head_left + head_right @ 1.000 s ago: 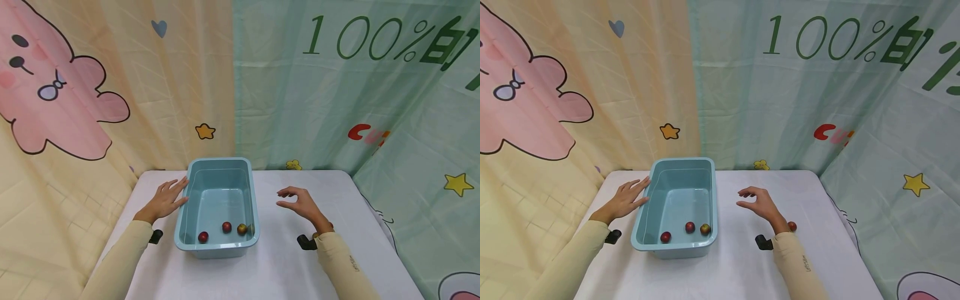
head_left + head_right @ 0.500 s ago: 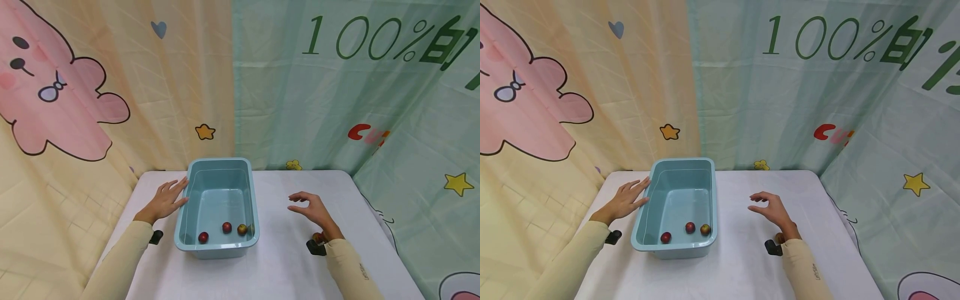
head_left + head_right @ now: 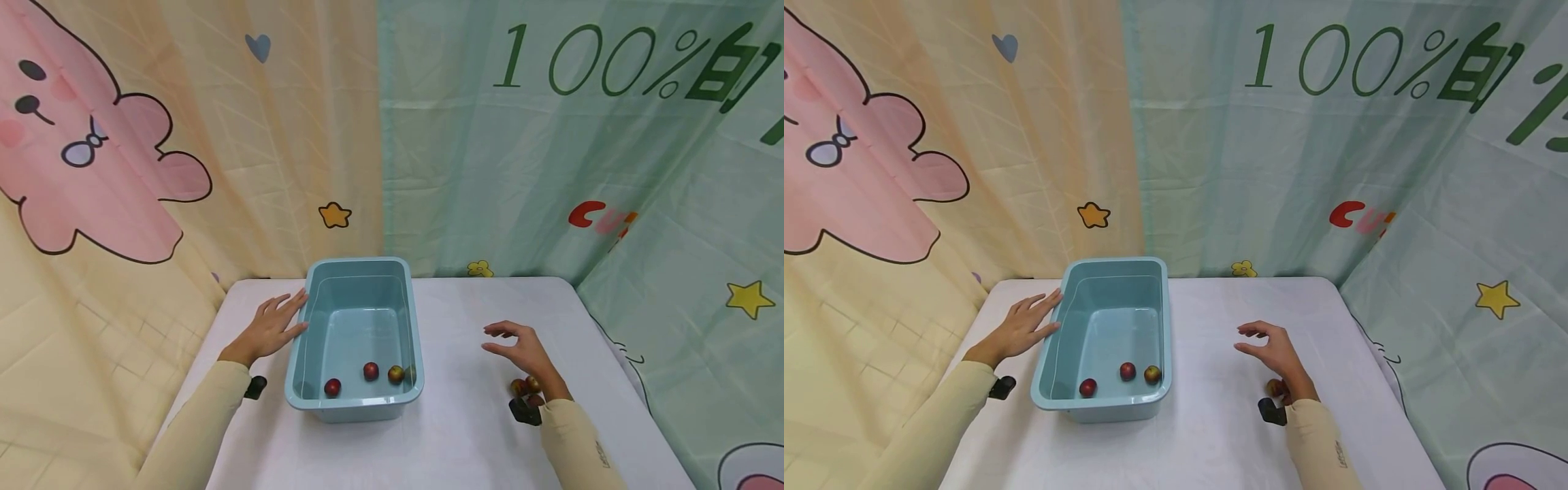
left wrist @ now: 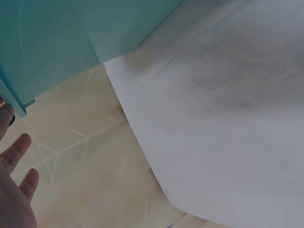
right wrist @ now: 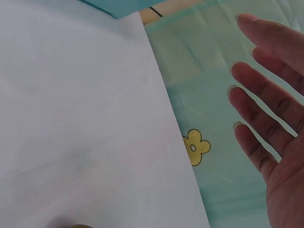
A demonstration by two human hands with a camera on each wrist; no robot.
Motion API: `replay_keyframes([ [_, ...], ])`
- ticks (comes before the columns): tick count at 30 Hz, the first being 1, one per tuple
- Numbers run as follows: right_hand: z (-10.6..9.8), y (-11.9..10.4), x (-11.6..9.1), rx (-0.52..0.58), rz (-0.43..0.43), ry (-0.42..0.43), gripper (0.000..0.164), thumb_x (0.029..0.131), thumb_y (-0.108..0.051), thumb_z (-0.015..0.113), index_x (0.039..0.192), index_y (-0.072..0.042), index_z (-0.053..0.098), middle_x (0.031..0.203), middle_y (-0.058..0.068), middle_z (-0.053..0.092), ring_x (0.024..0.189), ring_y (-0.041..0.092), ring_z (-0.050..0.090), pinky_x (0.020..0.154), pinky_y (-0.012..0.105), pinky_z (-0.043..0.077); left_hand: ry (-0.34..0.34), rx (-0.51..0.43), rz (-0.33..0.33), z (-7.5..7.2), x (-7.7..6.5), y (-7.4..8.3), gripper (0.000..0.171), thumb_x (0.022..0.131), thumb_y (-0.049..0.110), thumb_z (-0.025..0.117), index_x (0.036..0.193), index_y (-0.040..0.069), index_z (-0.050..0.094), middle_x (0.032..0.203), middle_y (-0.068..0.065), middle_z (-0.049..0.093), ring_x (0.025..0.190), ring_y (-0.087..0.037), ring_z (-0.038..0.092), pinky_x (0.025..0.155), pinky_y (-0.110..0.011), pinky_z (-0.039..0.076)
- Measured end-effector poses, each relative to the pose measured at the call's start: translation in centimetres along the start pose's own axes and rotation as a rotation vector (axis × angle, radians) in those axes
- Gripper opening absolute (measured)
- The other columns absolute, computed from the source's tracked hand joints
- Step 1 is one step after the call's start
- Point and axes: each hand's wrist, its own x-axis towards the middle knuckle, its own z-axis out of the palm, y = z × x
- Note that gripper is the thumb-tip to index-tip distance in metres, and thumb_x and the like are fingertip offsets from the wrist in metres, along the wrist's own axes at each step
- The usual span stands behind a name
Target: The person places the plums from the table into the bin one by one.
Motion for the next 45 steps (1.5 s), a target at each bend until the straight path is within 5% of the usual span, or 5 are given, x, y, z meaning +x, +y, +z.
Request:
replay_keyframes([
  [20,0.1,3.4,-2.5,-0.033,0.024,0.051,0.040,0.081,-0.025,0.079,0.111,-0.002,0.068,0.105,0.009,0.070,0.100,0.029,0.059,0.089,0.056,0.046,0.003,0.006,-0.007,0.1,-0.1,-0.1,0.068,0.098,0.039,0.046,0.152,0.004,0.024,0.159,-0.017,0.019,0.142,-0.043,0.013,0.111,-0.063,0.003],
  [27,0.0,4.3,-3.6,0.032,0.118,0.033,0.043,0.081,-0.027,0.078,0.114,-0.002,0.067,0.110,0.018,0.067,0.106,0.036,0.057,0.095,0.057,0.040,0.010,0.002,-0.004,0.0,-0.1,-0.2,0.068,0.098,0.038,0.047,0.152,0.004,0.023,0.158,-0.017,0.019,0.142,-0.044,0.013,0.111,-0.063,0.003],
  [33,0.3,5.3,-4.5,-0.006,0.188,0.053,0.042,0.080,-0.029,0.079,0.113,-0.004,0.068,0.111,0.016,0.066,0.104,0.033,0.057,0.091,0.049,0.044,0.020,0.009,0.018,0.1,0.0,-0.2,0.069,0.098,0.038,0.048,0.152,0.003,0.024,0.158,-0.017,0.022,0.141,-0.043,0.016,0.111,-0.062,0.005],
  [40,0.7,6.3,-5.8,0.009,0.262,0.078,0.044,0.079,-0.030,0.080,0.113,-0.004,0.069,0.109,0.017,0.063,0.095,0.027,0.059,0.071,0.033,0.050,0.012,0.006,-0.003,0.2,-0.1,-0.2,0.069,0.098,0.040,0.048,0.152,0.004,0.023,0.158,-0.016,0.020,0.142,-0.043,0.015,0.111,-0.063,0.004],
  [45,1.1,7.0,-6.8,-0.005,0.268,0.096,0.038,0.079,-0.023,0.080,0.111,-0.004,0.070,0.105,0.015,0.064,0.098,0.027,0.057,0.080,0.037,0.047,0.007,0.007,-0.004,0.1,-0.1,-0.1,0.069,0.098,0.039,0.048,0.152,0.004,0.023,0.158,-0.016,0.020,0.142,-0.043,0.015,0.111,-0.063,0.004],
])
